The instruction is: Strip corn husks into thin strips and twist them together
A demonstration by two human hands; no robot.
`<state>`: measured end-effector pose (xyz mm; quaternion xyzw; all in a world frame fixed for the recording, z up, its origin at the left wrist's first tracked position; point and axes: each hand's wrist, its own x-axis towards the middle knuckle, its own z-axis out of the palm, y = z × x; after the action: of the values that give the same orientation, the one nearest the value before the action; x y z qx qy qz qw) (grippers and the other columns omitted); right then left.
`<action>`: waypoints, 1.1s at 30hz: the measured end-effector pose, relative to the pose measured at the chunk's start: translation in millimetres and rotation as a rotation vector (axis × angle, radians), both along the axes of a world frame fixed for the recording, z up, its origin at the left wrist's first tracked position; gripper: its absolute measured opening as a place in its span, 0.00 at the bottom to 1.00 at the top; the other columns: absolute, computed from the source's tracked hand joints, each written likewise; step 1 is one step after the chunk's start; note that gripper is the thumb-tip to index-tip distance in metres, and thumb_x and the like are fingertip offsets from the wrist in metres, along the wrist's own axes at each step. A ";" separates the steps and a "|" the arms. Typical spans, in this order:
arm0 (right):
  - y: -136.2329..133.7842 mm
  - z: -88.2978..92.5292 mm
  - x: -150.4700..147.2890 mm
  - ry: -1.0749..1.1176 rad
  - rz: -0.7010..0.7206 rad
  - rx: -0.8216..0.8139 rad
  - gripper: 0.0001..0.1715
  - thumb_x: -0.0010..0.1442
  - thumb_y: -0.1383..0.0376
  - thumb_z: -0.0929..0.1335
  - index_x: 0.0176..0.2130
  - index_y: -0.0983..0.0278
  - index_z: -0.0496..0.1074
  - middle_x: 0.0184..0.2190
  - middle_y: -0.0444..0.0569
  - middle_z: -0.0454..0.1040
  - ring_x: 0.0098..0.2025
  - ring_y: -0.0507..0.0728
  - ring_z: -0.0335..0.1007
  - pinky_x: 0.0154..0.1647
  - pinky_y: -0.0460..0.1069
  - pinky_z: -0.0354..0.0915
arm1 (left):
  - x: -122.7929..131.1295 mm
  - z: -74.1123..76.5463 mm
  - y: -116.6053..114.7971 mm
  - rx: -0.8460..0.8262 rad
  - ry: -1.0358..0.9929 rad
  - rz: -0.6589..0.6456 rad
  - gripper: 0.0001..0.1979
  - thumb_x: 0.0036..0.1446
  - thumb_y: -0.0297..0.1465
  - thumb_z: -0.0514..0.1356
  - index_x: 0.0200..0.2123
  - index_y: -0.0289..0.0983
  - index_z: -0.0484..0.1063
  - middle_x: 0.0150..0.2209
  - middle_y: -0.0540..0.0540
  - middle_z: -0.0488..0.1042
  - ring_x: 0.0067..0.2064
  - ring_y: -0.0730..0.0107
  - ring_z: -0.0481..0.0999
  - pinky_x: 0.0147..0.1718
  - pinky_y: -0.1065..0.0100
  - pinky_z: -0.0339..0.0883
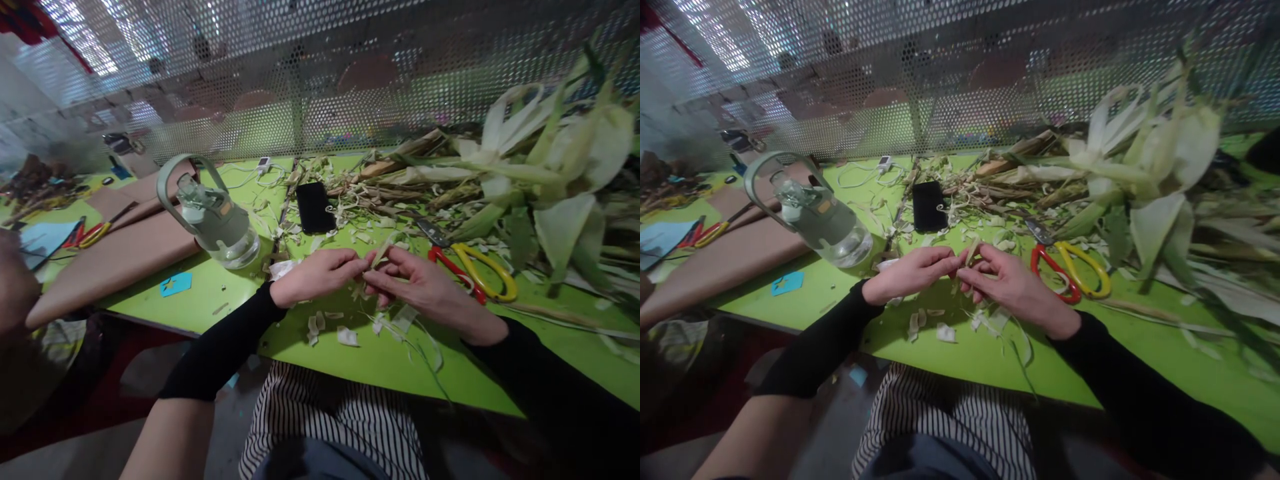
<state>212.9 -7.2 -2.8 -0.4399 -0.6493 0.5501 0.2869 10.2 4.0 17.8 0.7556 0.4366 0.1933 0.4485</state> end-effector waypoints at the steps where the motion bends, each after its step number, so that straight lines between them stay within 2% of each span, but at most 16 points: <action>1: -0.3 -0.3 0.6 -0.020 -0.018 0.033 0.24 0.57 0.46 0.75 0.41 0.60 0.73 0.28 0.44 0.78 0.25 0.53 0.73 0.28 0.50 0.69 | -0.2 0.3 0.0 -0.023 -0.018 -0.002 0.19 0.71 0.40 0.52 0.27 0.38 0.60 0.26 0.54 0.58 0.30 0.74 0.59 0.32 0.67 0.51; 5: -1.6 -1.9 3.9 -0.064 -0.029 0.157 0.21 0.58 0.47 0.75 0.39 0.60 0.74 0.28 0.45 0.79 0.25 0.54 0.74 0.26 0.50 0.70 | -1.8 0.4 -1.8 -0.111 -0.117 -0.001 0.19 0.68 0.42 0.55 0.27 0.38 0.60 0.26 0.55 0.56 0.29 0.75 0.56 0.30 0.68 0.50; 11: -6.5 3.3 5.9 0.037 -0.041 0.186 0.17 0.58 0.52 0.76 0.38 0.59 0.72 0.24 0.41 0.77 0.22 0.52 0.72 0.24 0.48 0.70 | 5.6 -1.6 -11.2 -0.423 -0.498 0.056 0.22 0.61 0.47 0.61 0.27 0.38 0.59 0.25 0.56 0.53 0.24 0.81 0.51 0.24 0.72 0.47; 16: -10.2 4.0 3.7 0.087 -0.064 0.179 0.19 0.57 0.49 0.77 0.37 0.58 0.71 0.24 0.40 0.76 0.22 0.52 0.73 0.24 0.48 0.71 | 10.8 -2.0 -16.2 -0.489 -0.668 0.108 0.23 0.57 0.45 0.65 0.25 0.38 0.57 0.24 0.58 0.51 0.22 0.83 0.47 0.21 0.74 0.45; 20: -7.4 3.3 2.1 0.114 -0.077 0.128 0.20 0.59 0.47 0.75 0.37 0.58 0.71 0.25 0.41 0.77 0.23 0.52 0.73 0.25 0.49 0.72 | 1.7 -7.3 -6.3 -0.436 -0.574 0.065 0.22 0.60 0.47 0.62 0.26 0.38 0.61 0.23 0.57 0.55 0.23 0.81 0.52 0.23 0.73 0.51; 24: -0.5 4.0 2.1 0.029 -0.083 0.134 0.24 0.65 0.43 0.69 0.33 0.60 0.69 0.23 0.43 0.75 0.21 0.51 0.69 0.22 0.48 0.66 | -7.6 -10.4 6.4 -0.247 -0.319 -0.073 0.17 0.64 0.43 0.61 0.30 0.36 0.69 0.29 0.52 0.68 0.31 0.77 0.65 0.35 0.71 0.62; 28: 3.9 -1.0 3.5 -0.088 -0.082 0.209 0.24 0.66 0.43 0.68 0.33 0.59 0.67 0.20 0.41 0.72 0.19 0.51 0.66 0.21 0.48 0.62 | -7.2 -8.7 6.4 -0.056 -0.107 -0.082 0.14 0.69 0.37 0.54 0.37 0.36 0.74 0.34 0.50 0.73 0.35 0.73 0.67 0.42 0.68 0.63; 30: 4.0 -4.3 3.8 -0.131 -0.083 0.249 0.23 0.66 0.43 0.67 0.35 0.58 0.66 0.20 0.41 0.71 0.20 0.53 0.66 0.21 0.49 0.61 | -4.9 -8.4 3.7 -0.071 -0.063 -0.092 0.15 0.70 0.37 0.53 0.37 0.36 0.74 0.35 0.49 0.74 0.37 0.72 0.69 0.46 0.66 0.64; 33: 2.3 -4.6 2.3 -0.185 -0.125 0.360 0.23 0.68 0.43 0.66 0.34 0.58 0.65 0.21 0.41 0.69 0.22 0.54 0.66 0.23 0.50 0.60 | -0.4 -10.2 0.2 -0.263 -0.201 -0.101 0.13 0.71 0.36 0.54 0.37 0.35 0.72 0.40 0.47 0.76 0.43 0.71 0.73 0.54 0.64 0.65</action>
<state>215.2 -4.9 -7.5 -0.4698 -0.7319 0.3636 0.3337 9.9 4.2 7.6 0.6882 0.3724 0.1862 0.5942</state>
